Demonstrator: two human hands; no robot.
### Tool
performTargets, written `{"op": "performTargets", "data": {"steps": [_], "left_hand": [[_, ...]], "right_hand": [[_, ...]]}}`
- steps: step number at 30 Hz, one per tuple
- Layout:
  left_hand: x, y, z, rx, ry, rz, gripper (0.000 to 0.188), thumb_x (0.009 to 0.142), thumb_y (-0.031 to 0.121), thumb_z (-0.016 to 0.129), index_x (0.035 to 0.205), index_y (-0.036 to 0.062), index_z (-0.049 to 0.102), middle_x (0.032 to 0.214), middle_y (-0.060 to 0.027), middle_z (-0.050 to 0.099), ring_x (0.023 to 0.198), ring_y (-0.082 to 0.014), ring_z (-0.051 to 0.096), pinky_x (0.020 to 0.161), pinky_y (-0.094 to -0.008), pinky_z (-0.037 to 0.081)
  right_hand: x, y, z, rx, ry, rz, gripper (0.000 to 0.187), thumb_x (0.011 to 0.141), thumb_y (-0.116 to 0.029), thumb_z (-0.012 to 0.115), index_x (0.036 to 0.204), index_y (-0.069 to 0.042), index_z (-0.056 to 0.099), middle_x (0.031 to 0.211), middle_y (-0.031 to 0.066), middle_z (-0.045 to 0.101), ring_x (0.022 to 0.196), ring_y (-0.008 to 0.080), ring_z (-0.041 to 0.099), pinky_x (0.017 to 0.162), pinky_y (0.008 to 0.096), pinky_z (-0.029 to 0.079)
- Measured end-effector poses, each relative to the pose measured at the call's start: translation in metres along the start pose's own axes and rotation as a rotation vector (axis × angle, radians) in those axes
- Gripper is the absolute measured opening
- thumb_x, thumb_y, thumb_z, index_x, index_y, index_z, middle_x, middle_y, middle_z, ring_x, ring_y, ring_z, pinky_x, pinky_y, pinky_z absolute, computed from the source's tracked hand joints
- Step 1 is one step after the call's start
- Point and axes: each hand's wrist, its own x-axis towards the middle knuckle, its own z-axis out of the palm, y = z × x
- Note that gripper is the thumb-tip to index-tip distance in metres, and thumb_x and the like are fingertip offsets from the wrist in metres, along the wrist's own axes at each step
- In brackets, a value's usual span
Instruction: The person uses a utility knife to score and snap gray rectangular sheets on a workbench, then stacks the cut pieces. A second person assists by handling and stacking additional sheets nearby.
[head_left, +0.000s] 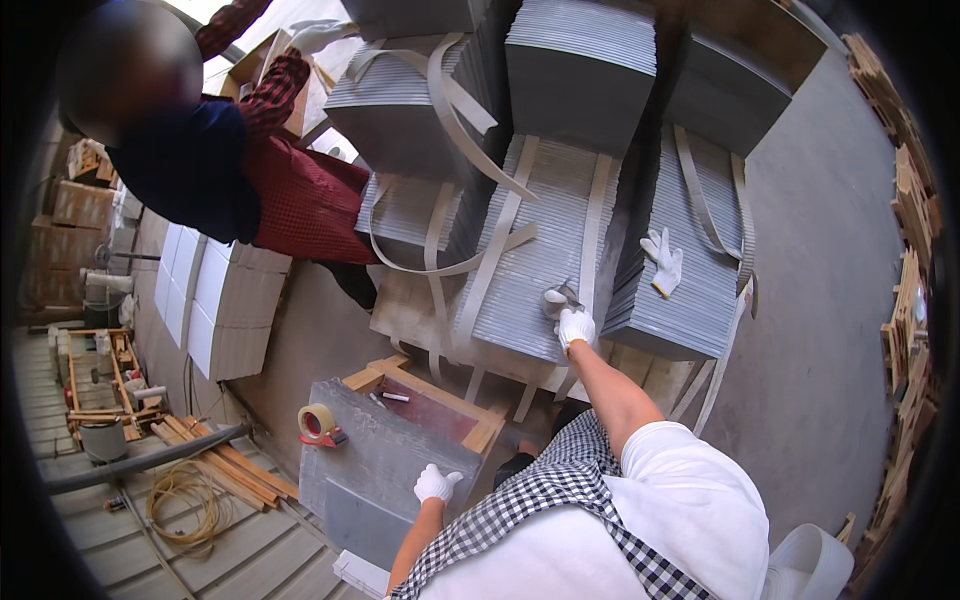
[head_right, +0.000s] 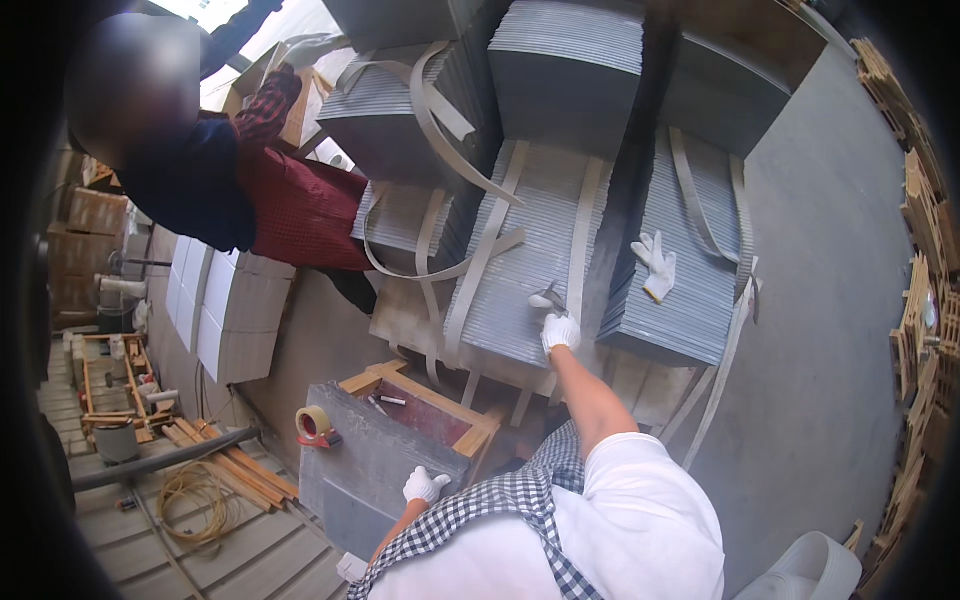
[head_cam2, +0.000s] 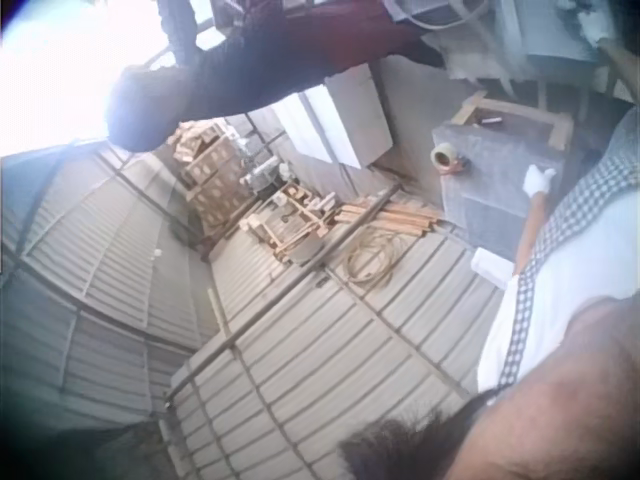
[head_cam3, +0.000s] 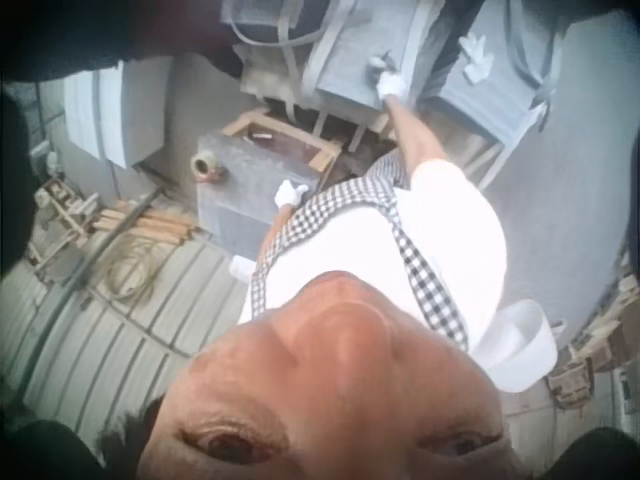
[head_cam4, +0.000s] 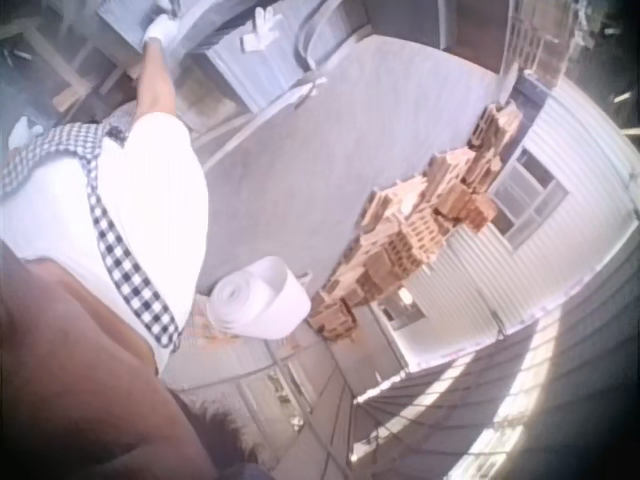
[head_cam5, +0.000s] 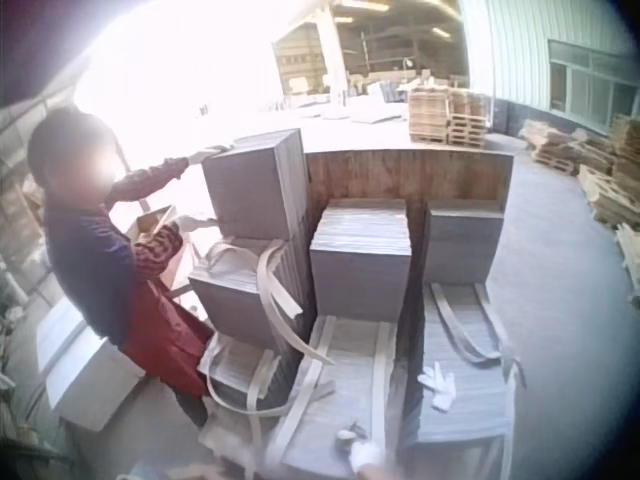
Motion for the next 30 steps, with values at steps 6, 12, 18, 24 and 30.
{"op": "performTargets", "data": {"steps": [6, 12, 18, 24, 30], "left_hand": [[0.008, -0.001, 0.001, 0.029, -0.022, -0.002, 0.072, 0.075, 0.063, 0.077, 0.115, 0.0045, 0.062, 0.117, -0.0198, 0.069, 0.110, -0.0378, 0.066, 0.093, -0.0472, 0.053], [0.006, 0.005, -0.002, 0.028, -0.048, -0.004, 0.074, 0.075, 0.063, 0.077, 0.116, 0.0031, 0.061, 0.118, -0.0201, 0.068, 0.112, -0.0377, 0.065, 0.093, -0.0465, 0.052], [0.005, 0.007, -0.009, 0.047, -0.074, -0.016, 0.074, 0.076, 0.062, 0.078, 0.117, 0.0019, 0.060, 0.121, -0.0216, 0.067, 0.114, -0.0375, 0.064, 0.095, -0.0463, 0.052], [0.010, 0.001, -0.007, 0.078, -0.098, -0.021, 0.075, 0.077, 0.062, 0.077, 0.118, 0.0017, 0.060, 0.120, -0.0215, 0.067, 0.114, -0.0384, 0.064, 0.095, -0.0466, 0.052], [0.016, -0.002, -0.006, 0.081, -0.120, -0.014, 0.074, 0.077, 0.062, 0.076, 0.117, 0.0025, 0.059, 0.119, -0.0215, 0.067, 0.113, -0.0392, 0.064, 0.095, -0.0477, 0.051]], "right_hand": [[0.014, 0.004, -0.094, -0.133, 0.212, -0.086, 0.033, 0.090, -0.030, 0.050, 0.090, -0.001, 0.066, 0.081, 0.0207, 0.071, 0.065, 0.0306, 0.071, 0.065, 0.0416, 0.056], [0.095, 0.066, -0.165, 0.122, 0.223, 0.160, 0.030, 0.087, -0.028, 0.054, 0.089, -0.001, 0.067, 0.071, 0.0173, 0.070, 0.060, 0.0275, 0.070, 0.058, 0.0406, 0.054], [0.136, 0.071, -0.228, 0.428, 0.336, 0.297, 0.026, 0.089, -0.021, 0.056, 0.082, 0.001, 0.067, 0.061, 0.0135, 0.067, 0.047, 0.0206, 0.062, 0.041, 0.0373, 0.045], [0.165, 0.076, -0.249, 0.481, 0.368, 0.373, 0.025, 0.096, -0.023, 0.057, 0.092, 0.000, 0.067, 0.066, 0.0148, 0.068, 0.046, 0.0210, 0.061, 0.038, 0.0349, 0.046], [0.157, 0.074, -0.256, 0.459, 0.389, 0.327, 0.027, 0.094, -0.024, 0.060, 0.093, 0.002, 0.068, 0.069, 0.0141, 0.068, 0.048, 0.0210, 0.062, 0.040, 0.0349, 0.048]]}}
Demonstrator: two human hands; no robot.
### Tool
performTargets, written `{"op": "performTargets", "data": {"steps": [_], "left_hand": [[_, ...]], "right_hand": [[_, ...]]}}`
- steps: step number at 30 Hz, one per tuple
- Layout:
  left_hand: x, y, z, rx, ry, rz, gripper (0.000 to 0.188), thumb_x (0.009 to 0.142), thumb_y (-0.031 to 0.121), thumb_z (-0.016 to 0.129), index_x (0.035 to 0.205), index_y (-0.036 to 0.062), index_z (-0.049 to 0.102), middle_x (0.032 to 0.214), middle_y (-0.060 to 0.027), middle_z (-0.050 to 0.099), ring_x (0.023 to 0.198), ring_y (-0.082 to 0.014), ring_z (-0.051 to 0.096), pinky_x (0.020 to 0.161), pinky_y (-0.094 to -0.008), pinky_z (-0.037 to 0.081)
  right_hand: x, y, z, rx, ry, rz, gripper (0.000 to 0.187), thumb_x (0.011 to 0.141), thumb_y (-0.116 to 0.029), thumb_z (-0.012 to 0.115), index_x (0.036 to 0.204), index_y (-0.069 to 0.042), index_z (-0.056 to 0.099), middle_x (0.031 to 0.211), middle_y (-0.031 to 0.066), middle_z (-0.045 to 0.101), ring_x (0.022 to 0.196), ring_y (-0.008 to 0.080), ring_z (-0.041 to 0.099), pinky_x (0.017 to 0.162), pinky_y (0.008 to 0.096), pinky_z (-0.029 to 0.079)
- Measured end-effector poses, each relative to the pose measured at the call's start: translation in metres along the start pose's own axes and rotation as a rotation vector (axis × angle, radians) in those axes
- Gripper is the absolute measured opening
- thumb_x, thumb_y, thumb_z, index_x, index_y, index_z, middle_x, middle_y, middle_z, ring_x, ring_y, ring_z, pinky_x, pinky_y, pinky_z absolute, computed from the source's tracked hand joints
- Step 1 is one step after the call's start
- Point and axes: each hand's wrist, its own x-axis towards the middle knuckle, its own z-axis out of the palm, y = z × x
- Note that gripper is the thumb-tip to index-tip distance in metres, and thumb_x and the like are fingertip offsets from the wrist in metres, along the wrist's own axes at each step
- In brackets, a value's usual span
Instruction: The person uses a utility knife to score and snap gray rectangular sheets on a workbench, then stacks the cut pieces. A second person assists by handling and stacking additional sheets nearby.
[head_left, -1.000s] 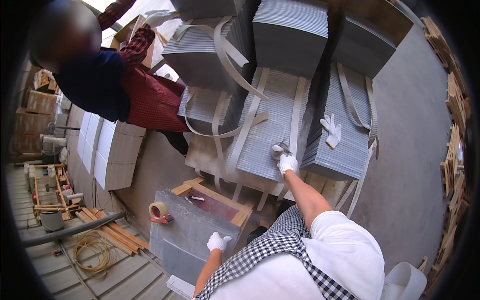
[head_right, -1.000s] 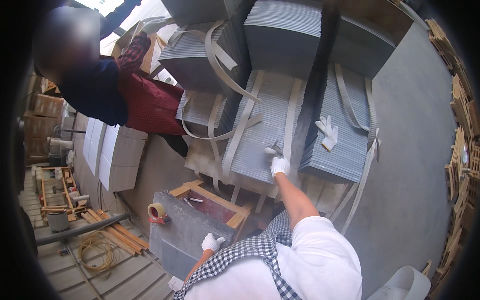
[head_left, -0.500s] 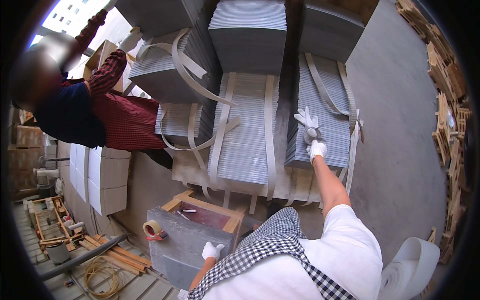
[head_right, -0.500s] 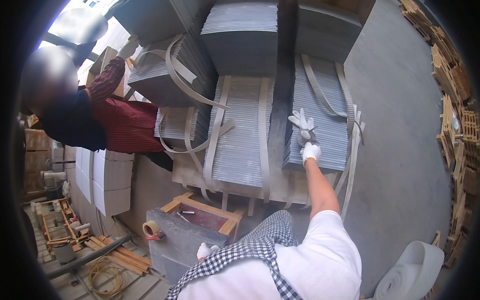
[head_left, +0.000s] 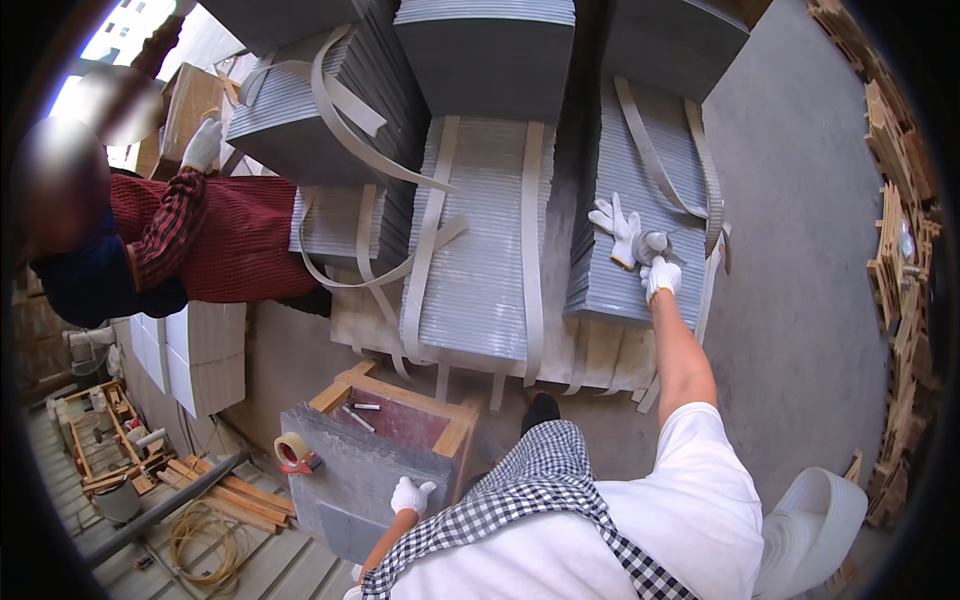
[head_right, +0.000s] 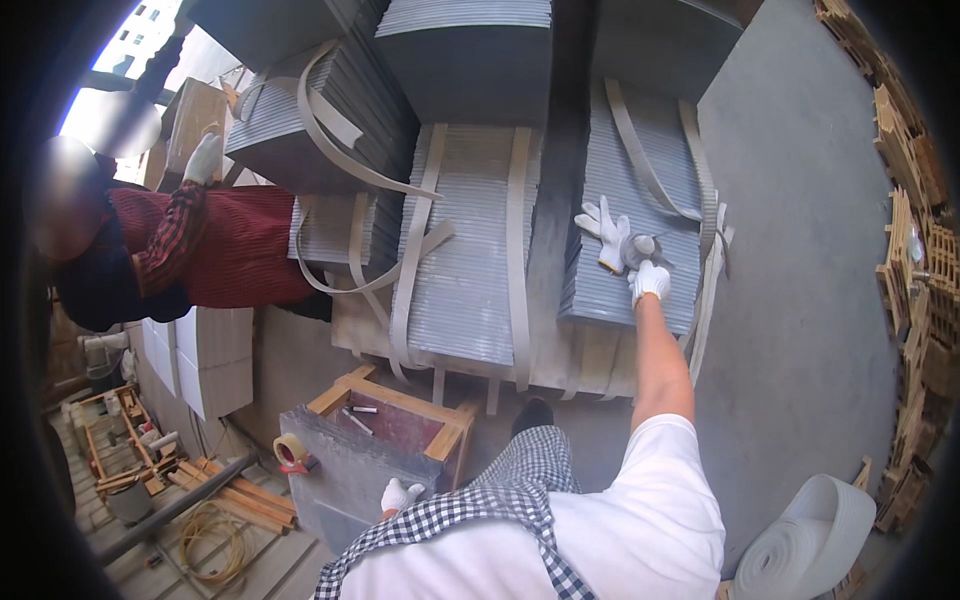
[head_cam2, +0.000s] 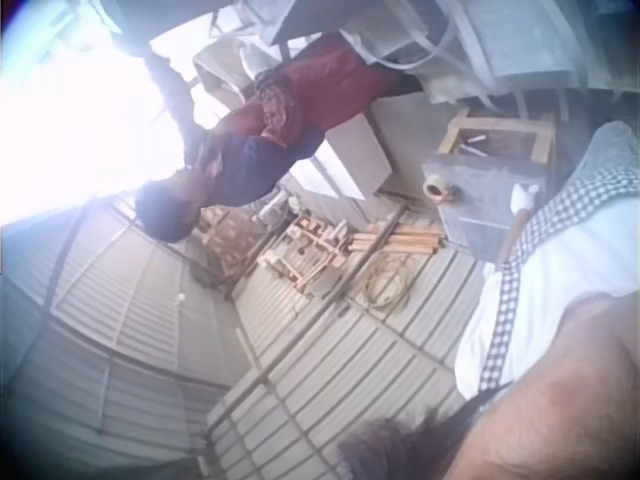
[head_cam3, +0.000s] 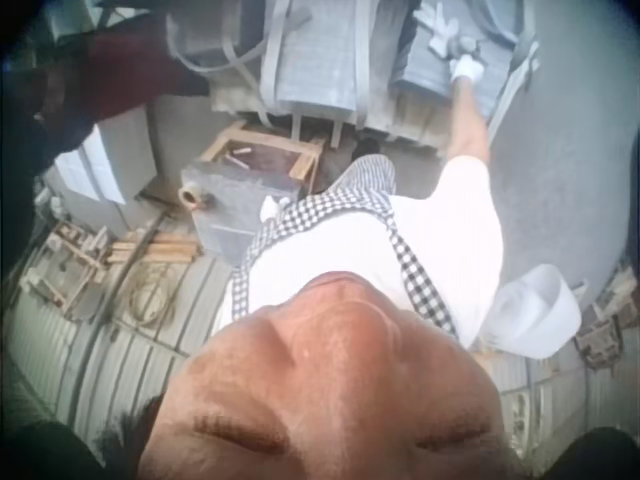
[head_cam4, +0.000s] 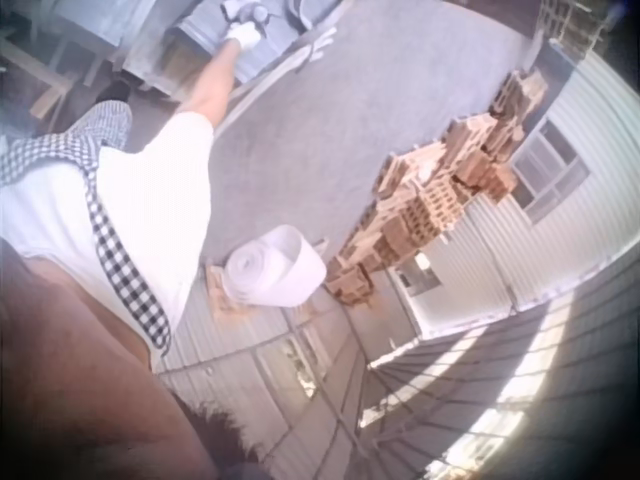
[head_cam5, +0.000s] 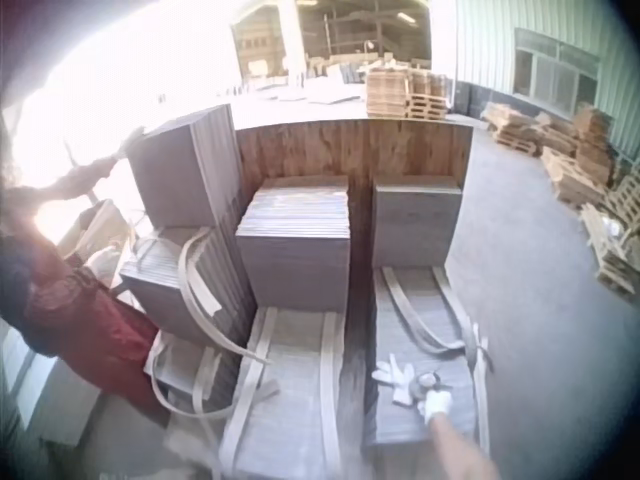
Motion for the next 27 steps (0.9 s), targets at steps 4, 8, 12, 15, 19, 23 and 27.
{"op": "performTargets", "data": {"steps": [4, 8, 12, 15, 19, 23, 27], "left_hand": [[0.003, 0.001, 0.006, 0.012, 0.002, 0.006, 0.073, 0.077, 0.061, 0.078, 0.115, 0.0020, 0.059, 0.118, -0.0226, 0.067, 0.110, -0.0401, 0.065, 0.093, -0.0477, 0.052], [0.001, -0.001, 0.008, 0.005, 0.013, 0.008, 0.071, 0.076, 0.060, 0.078, 0.111, 0.0020, 0.058, 0.112, -0.0228, 0.068, 0.107, -0.0408, 0.066, 0.091, -0.0491, 0.052], [-0.001, -0.002, 0.012, 0.002, 0.013, 0.007, 0.070, 0.076, 0.060, 0.078, 0.110, 0.0026, 0.058, 0.111, -0.0225, 0.069, 0.106, -0.0416, 0.066, 0.090, -0.0490, 0.052], [0.003, -0.007, 0.010, 0.008, 0.032, 0.037, 0.070, 0.076, 0.061, 0.077, 0.109, 0.0024, 0.058, 0.110, -0.0229, 0.068, 0.104, -0.0419, 0.066, 0.090, -0.0496, 0.052], [-0.008, 0.004, 0.000, -0.006, 0.084, 0.041, 0.067, 0.077, 0.059, 0.077, 0.108, 0.0022, 0.059, 0.108, -0.0231, 0.068, 0.103, -0.0420, 0.066, 0.089, -0.0500, 0.052], [-0.016, 0.012, -0.012, -0.018, 0.068, 0.023, 0.064, 0.078, 0.057, 0.076, 0.107, 0.0026, 0.061, 0.108, -0.0221, 0.069, 0.103, -0.0410, 0.066, 0.088, -0.0493, 0.052], [-0.016, 0.012, -0.008, -0.045, 0.099, 0.036, 0.062, 0.078, 0.057, 0.076, 0.106, 0.0035, 0.061, 0.108, -0.0210, 0.070, 0.102, -0.0391, 0.067, 0.086, -0.0488, 0.052]], "right_hand": [[0.012, -0.002, -0.015, -0.070, 0.036, -0.009, 0.027, 0.094, -0.025, 0.061, 0.091, 0.001, 0.068, 0.072, 0.0141, 0.071, 0.048, 0.0203, 0.063, 0.041, 0.0339, 0.049], [0.006, -0.016, -0.021, 0.011, 0.093, 0.029, 0.023, 0.092, -0.019, 0.057, 0.087, 0.001, 0.067, 0.066, 0.0129, 0.068, 0.048, 0.0190, 0.062, 0.041, 0.0336, 0.045], [0.023, -0.004, -0.014, 0.106, 0.086, 0.076, 0.017, 0.091, -0.013, 0.057, 0.088, 0.002, 0.064, 0.067, 0.0141, 0.067, 0.048, 0.0203, 0.062, 0.039, 0.0332, 0.045], [0.034, 0.020, -0.014, 0.266, 0.058, 0.077, 0.013, 0.093, -0.009, 0.053, 0.099, 0.001, 0.060, 0.080, 0.0156, 0.069, 0.055, 0.0224, 0.065, 0.039, 0.0325, 0.047], [0.034, 0.032, -0.013, 0.277, -0.024, 0.097, 0.027, 0.104, -0.024, 0.046, 0.113, 0.000, 0.056, 0.094, 0.0157, 0.071, 0.067, 0.0228, 0.069, 0.050, 0.0315, 0.053], [-0.006, 0.053, -0.014, 0.238, -0.003, 0.027, 0.033, 0.106, -0.030, 0.041, 0.108, -0.001, 0.055, 0.090, 0.0145, 0.070, 0.063, 0.0207, 0.066, 0.047, 0.0303, 0.050], [-0.067, 0.107, -0.008, -0.043, -0.115, -0.053, 0.025, 0.104, -0.026, 0.045, 0.106, -0.004, 0.057, 0.083, 0.0104, 0.068, 0.056, 0.0160, 0.060, 0.045, 0.0296, 0.046]]}}
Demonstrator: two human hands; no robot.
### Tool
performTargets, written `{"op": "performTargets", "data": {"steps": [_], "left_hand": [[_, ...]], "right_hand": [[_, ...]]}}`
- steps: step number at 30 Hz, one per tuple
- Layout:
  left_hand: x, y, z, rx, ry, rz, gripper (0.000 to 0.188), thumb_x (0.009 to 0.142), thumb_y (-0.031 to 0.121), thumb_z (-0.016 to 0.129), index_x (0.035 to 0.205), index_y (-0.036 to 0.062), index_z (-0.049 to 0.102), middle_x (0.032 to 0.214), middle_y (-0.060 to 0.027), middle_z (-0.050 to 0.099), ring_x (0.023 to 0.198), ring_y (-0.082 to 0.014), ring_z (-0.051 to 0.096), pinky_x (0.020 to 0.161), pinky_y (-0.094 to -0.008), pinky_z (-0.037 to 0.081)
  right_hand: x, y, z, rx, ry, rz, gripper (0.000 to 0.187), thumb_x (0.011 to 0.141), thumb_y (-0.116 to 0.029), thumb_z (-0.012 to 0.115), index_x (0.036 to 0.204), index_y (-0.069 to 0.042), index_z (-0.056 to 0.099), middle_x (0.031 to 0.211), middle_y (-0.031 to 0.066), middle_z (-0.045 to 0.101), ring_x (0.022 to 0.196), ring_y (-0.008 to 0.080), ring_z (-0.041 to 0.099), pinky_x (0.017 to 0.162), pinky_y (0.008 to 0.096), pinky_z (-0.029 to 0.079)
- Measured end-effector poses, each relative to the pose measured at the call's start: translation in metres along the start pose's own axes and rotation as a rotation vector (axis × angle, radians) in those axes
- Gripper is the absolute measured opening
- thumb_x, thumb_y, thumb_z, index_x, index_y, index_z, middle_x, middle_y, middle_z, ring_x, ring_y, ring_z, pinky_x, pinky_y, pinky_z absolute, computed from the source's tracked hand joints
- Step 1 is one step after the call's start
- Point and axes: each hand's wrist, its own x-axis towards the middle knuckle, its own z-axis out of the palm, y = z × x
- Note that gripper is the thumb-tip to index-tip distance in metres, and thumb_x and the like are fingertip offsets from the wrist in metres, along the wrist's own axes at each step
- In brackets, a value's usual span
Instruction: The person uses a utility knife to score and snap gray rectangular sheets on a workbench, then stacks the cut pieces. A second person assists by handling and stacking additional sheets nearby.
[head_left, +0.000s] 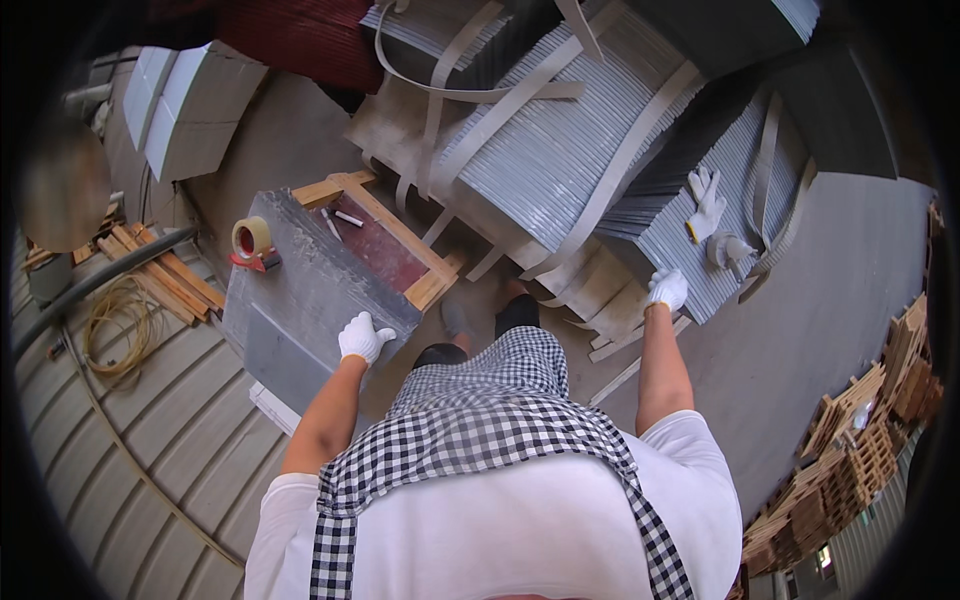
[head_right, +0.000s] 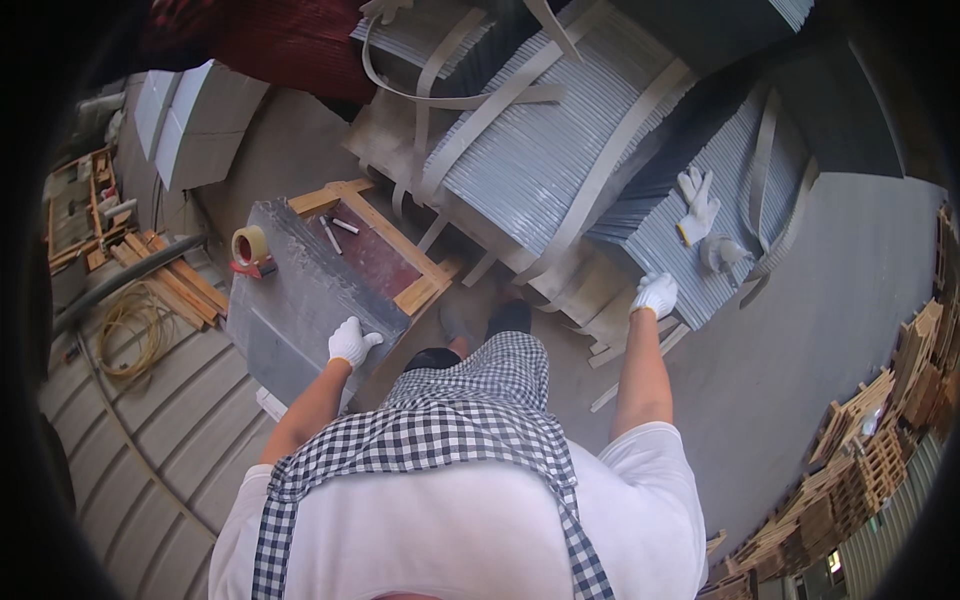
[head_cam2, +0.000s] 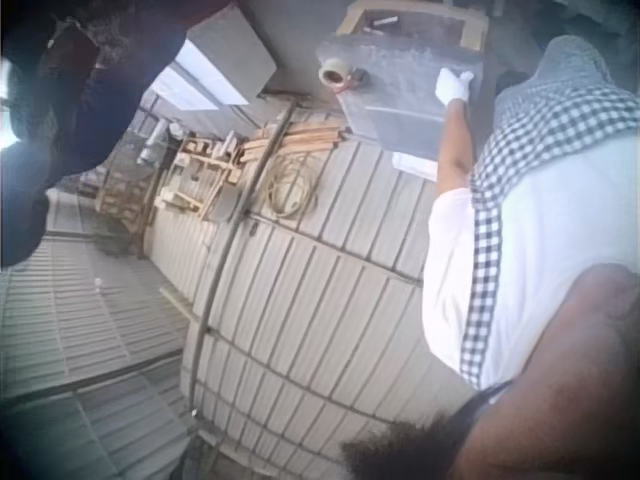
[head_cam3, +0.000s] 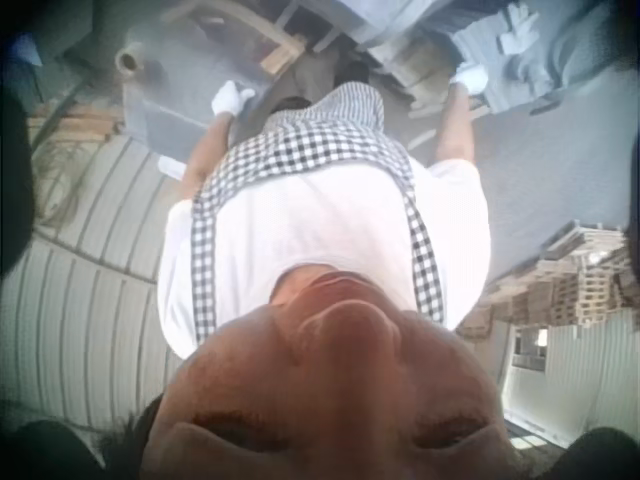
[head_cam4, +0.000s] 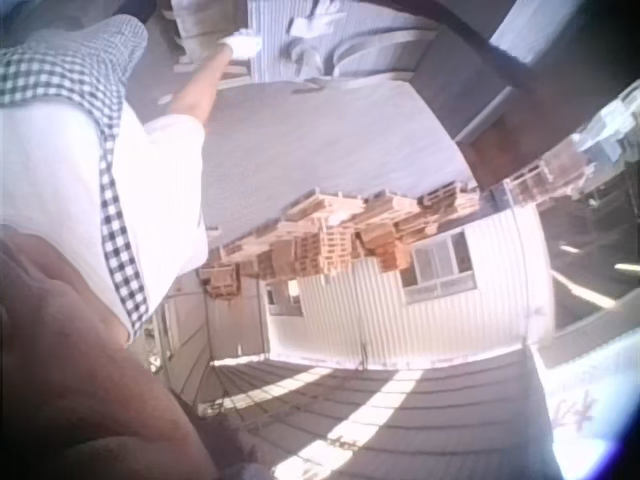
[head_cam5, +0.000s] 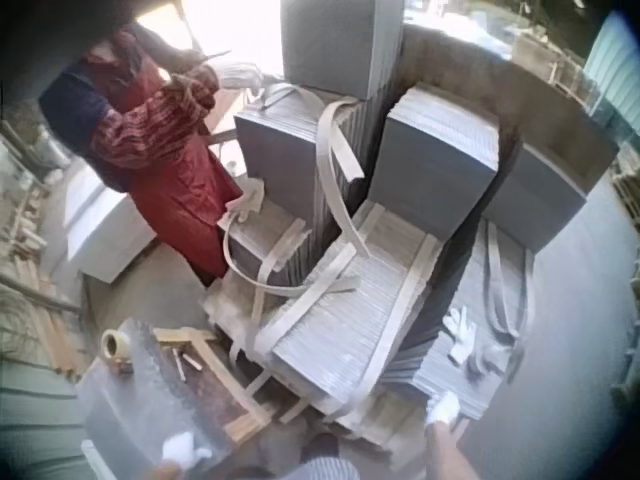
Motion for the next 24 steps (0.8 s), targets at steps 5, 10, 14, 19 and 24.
{"op": "performTargets", "data": {"steps": [5, 10, 14, 19, 24], "left_hand": [[-0.005, -0.002, 0.000, -0.013, 0.046, 0.013, 0.063, 0.077, 0.058, 0.076, 0.106, 0.0045, 0.062, 0.106, -0.0188, 0.071, 0.101, -0.0367, 0.068, 0.084, -0.0486, 0.052], [-0.009, -0.006, 0.000, -0.048, 0.117, 0.049, 0.062, 0.074, 0.059, 0.077, 0.104, 0.0057, 0.065, 0.103, -0.0171, 0.072, 0.099, -0.0348, 0.069, 0.085, -0.0467, 0.051], [-0.016, -0.013, -0.001, -0.101, 0.136, 0.042, 0.061, 0.072, 0.058, 0.079, 0.103, 0.0066, 0.068, 0.103, -0.0162, 0.072, 0.100, -0.0341, 0.069, 0.087, -0.0455, 0.050], [-0.011, -0.017, -0.001, -0.180, 0.161, 0.094, 0.063, 0.071, 0.059, 0.079, 0.104, 0.0062, 0.070, 0.106, -0.0178, 0.072, 0.101, -0.0347, 0.069, 0.087, -0.0467, 0.049], [-0.024, -0.029, -0.004, -0.235, 0.159, 0.065, 0.059, 0.069, 0.056, 0.082, 0.105, 0.0098, 0.074, 0.105, -0.0155, 0.074, 0.100, -0.0323, 0.071, 0.087, -0.0433, 0.050]], "right_hand": [[-0.090, 0.057, 0.029, -0.239, -0.240, -0.093, 0.035, 0.103, -0.020, 0.052, 0.131, 0.000, 0.058, 0.085, 0.0099, 0.067, 0.064, 0.0147, 0.061, 0.056, 0.0306, 0.051], [-0.132, 0.077, 0.066, -0.675, -0.530, -0.393, 0.034, 0.100, -0.022, 0.057, 0.125, -0.001, 0.064, 0.095, 0.0158, 0.073, 0.077, 0.0195, 0.072, 0.068, 0.0341, 0.056], [-0.167, 0.032, 0.087, -0.792, -0.638, -0.475, 0.037, 0.096, -0.030, 0.057, 0.119, -0.003, 0.068, 0.102, 0.0210, 0.074, 0.096, 0.0358, 0.071, 0.086, 0.0421, 0.054], [-0.093, 0.039, 0.100, -0.669, -0.669, -0.468, 0.034, 0.100, -0.023, 0.053, 0.125, -0.003, 0.064, 0.082, 0.0081, 0.069, 0.060, 0.0157, 0.065, 0.048, 0.0300, 0.051], [-0.164, 0.003, 0.088, -0.626, -0.707, -0.352, 0.032, 0.099, -0.023, 0.053, 0.121, -0.002, 0.065, 0.079, 0.0081, 0.068, 0.057, 0.0165, 0.064, 0.047, 0.0298, 0.050]]}}
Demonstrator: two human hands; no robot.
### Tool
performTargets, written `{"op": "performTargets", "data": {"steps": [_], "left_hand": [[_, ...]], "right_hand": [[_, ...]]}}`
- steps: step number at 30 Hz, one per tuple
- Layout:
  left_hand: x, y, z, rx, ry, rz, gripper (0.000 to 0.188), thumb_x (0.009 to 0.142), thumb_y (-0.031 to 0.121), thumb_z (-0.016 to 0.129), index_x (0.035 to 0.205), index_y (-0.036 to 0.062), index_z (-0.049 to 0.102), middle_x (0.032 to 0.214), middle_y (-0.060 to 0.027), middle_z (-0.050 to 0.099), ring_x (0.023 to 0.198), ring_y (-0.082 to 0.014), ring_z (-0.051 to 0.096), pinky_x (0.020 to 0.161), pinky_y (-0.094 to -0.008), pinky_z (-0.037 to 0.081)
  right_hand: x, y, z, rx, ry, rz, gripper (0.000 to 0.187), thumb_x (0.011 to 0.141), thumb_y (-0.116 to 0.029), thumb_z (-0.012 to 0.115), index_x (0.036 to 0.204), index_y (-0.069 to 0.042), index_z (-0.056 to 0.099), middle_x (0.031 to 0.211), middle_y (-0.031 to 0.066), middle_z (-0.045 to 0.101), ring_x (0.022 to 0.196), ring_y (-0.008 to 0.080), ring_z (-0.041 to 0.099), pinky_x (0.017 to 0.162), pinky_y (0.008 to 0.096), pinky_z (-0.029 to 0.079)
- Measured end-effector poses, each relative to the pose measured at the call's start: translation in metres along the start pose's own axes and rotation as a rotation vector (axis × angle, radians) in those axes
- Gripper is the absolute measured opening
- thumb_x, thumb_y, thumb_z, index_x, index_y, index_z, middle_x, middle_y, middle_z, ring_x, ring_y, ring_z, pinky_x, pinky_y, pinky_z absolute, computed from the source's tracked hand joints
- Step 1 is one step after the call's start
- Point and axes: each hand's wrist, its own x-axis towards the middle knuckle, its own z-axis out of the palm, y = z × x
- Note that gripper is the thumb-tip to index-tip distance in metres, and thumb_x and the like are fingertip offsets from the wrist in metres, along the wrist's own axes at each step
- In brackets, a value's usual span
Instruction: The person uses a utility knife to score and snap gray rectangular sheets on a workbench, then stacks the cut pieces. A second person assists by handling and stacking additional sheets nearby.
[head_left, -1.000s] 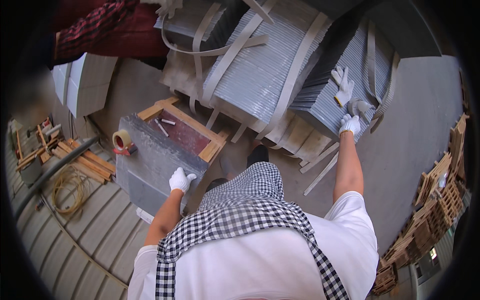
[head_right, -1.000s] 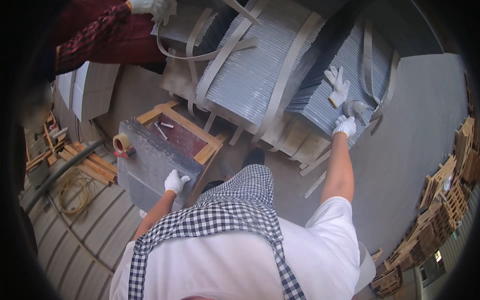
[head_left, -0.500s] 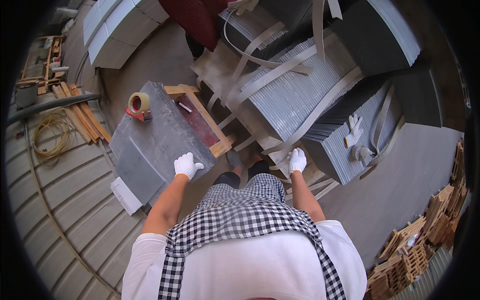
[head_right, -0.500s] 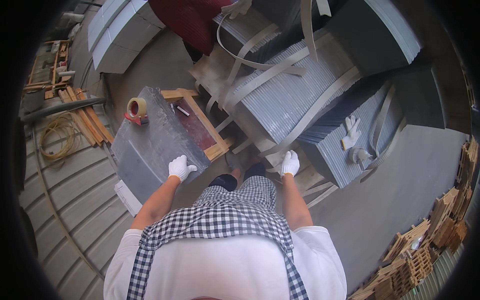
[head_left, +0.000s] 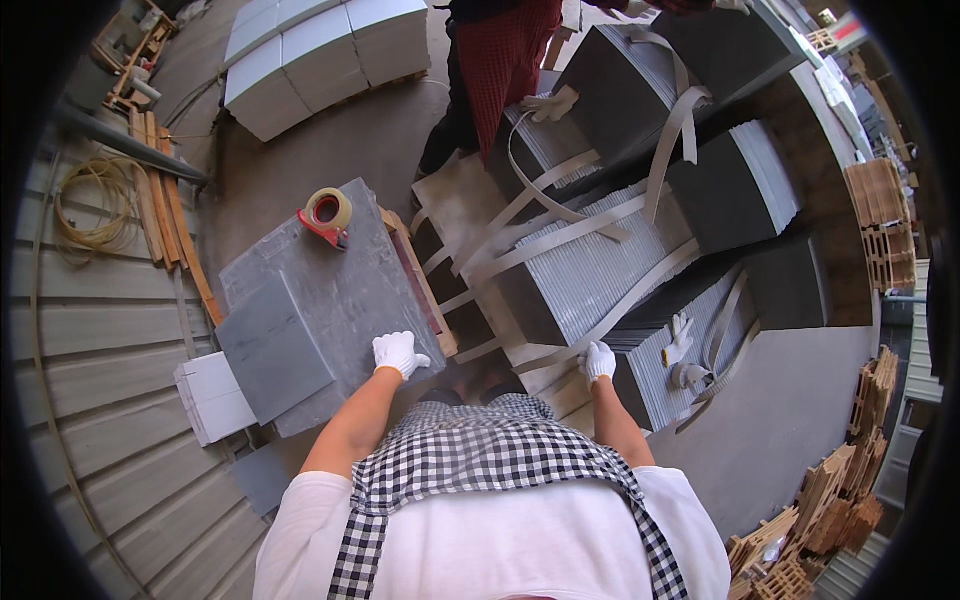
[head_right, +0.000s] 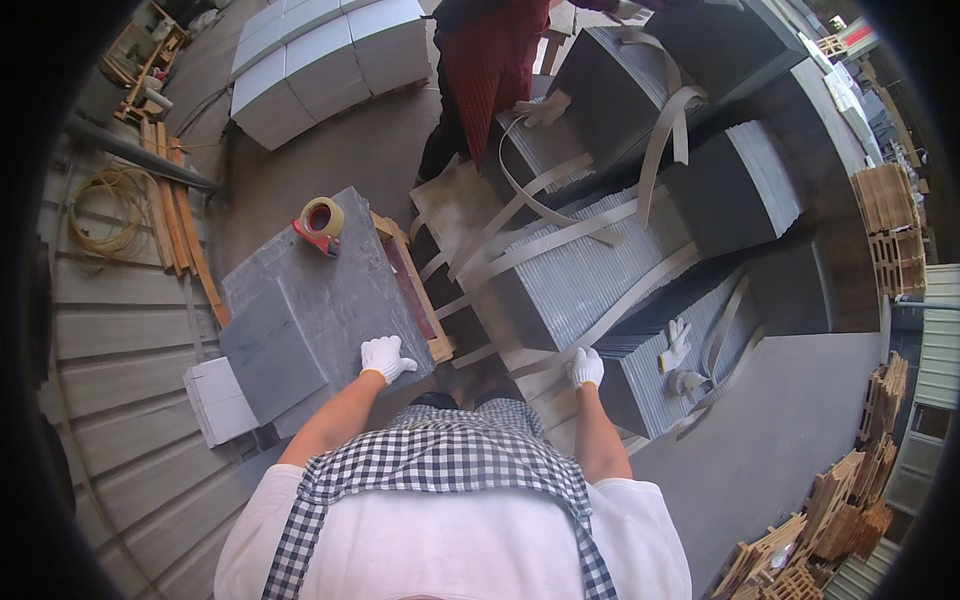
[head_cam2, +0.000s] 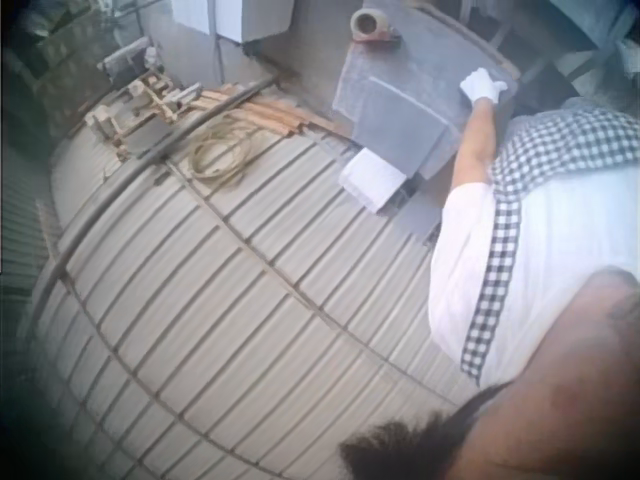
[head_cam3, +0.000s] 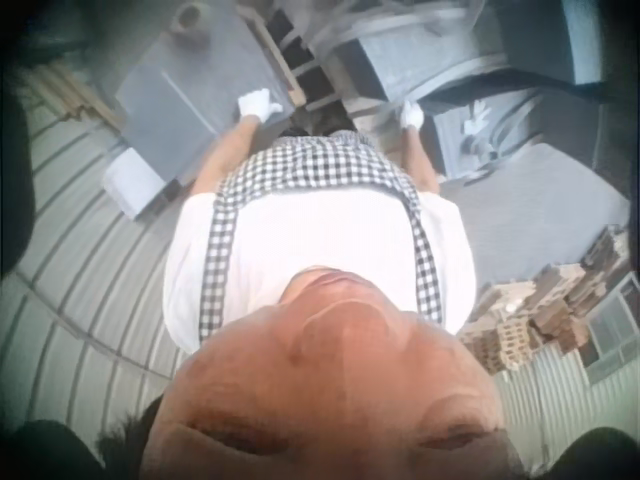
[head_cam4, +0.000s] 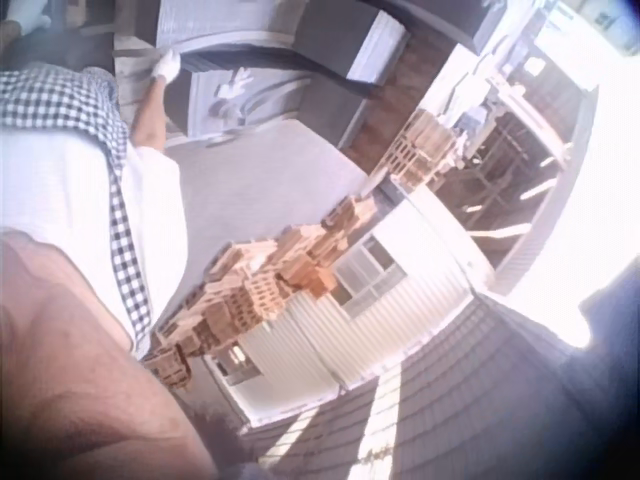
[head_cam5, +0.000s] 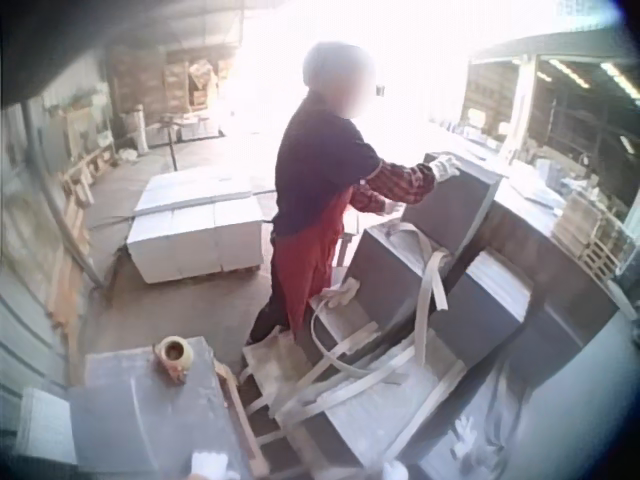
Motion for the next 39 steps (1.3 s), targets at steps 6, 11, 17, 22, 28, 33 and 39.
{"op": "performTargets", "data": {"steps": [6, 11, 17, 22, 28, 33, 39], "left_hand": [[0.000, -0.001, -0.004, -0.050, 0.021, 0.110, 0.063, 0.070, 0.060, 0.077, 0.106, 0.0074, 0.073, 0.104, -0.0167, 0.074, 0.099, -0.0336, 0.071, 0.087, -0.0449, 0.050], [-0.002, -0.021, 0.003, -0.047, 0.016, 0.082, 0.061, 0.073, 0.060, 0.075, 0.104, 0.0071, 0.073, 0.104, -0.0169, 0.074, 0.099, -0.0339, 0.071, 0.088, -0.0451, 0.050], [0.001, -0.003, -0.004, -0.066, -0.010, 0.115, 0.062, 0.079, 0.062, 0.069, 0.107, 0.0064, 0.072, 0.108, -0.0174, 0.073, 0.103, -0.0350, 0.070, 0.090, -0.0469, 0.050], [0.004, 0.001, 0.007, -0.051, -0.030, 0.058, 0.065, 0.080, 0.063, 0.068, 0.111, 0.0064, 0.072, 0.113, -0.0176, 0.072, 0.109, -0.0353, 0.068, 0.094, -0.0466, 0.049], [0.010, 0.004, 0.010, -0.127, -0.031, 0.019, 0.058, 0.080, 0.059, 0.066, 0.113, 0.0105, 0.073, 0.117, -0.0153, 0.072, 0.112, -0.0337, 0.066, 0.096, -0.0476, 0.048], [0.002, -0.008, -0.009, -0.236, -0.011, -0.017, 0.055, 0.082, 0.056, 0.064, 0.106, 0.0068, 0.074, 0.110, -0.0192, 0.073, 0.106, -0.0371, 0.068, 0.092, -0.0483, 0.051], [-0.012, -0.020, 0.018, -0.363, 0.051, -0.132, 0.055, 0.085, 0.056, 0.060, 0.098, 0.0043, 0.074, 0.104, -0.0213, 0.073, 0.102, -0.0375, 0.070, 0.088, -0.0491, 0.052]], "right_hand": [[0.029, 0.039, 0.007, -0.096, -0.038, -0.204, 0.030, 0.098, -0.018, 0.055, 0.123, -0.004, 0.063, 0.084, 0.0071, 0.068, 0.060, 0.0166, 0.062, 0.049, 0.0300, 0.048], [-0.019, -0.056, 0.027, 0.017, -0.082, -0.162, 0.030, 0.097, -0.019, 0.057, 0.122, -0.004, 0.064, 0.085, 0.0084, 0.068, 0.065, 0.0166, 0.063, 0.051, 0.0291, 0.048], [-0.025, -0.119, 0.000, 0.037, -0.046, -0.201, 0.033, 0.097, -0.021, 0.057, 0.124, -0.004, 0.063, 0.084, 0.0069, 0.066, 0.063, 0.0153, 0.062, 0.053, 0.0295, 0.048], [-0.006, -0.140, 0.011, 0.167, -0.173, -0.157, 0.033, 0.095, -0.022, 0.058, 0.118, 0.000, 0.067, 0.075, 0.0060, 0.065, 0.059, 0.0148, 0.061, 0.051, 0.0306, 0.048], [0.027, -0.153, 0.004, 0.137, -0.241, -0.160, 0.031, 0.096, -0.021, 0.059, 0.119, -0.001, 0.065, 0.077, 0.0065, 0.066, 0.059, 0.0145, 0.060, 0.049, 0.0297, 0.046], [0.020, -0.160, 0.006, 0.122, -0.239, -0.074, 0.031, 0.097, -0.018, 0.056, 0.123, -0.003, 0.061, 0.081, 0.0086, 0.066, 0.057, 0.0153, 0.059, 0.046, 0.0286, 0.044], [0.025, -0.130, 0.016, 0.015, -0.440, 0.036, 0.028, 0.095, -0.012, 0.054, 0.119, -0.003, 0.061, 0.073, 0.0042, 0.058, 0.050, 0.0113, 0.050, 0.041, 0.0268, 0.037]]}}
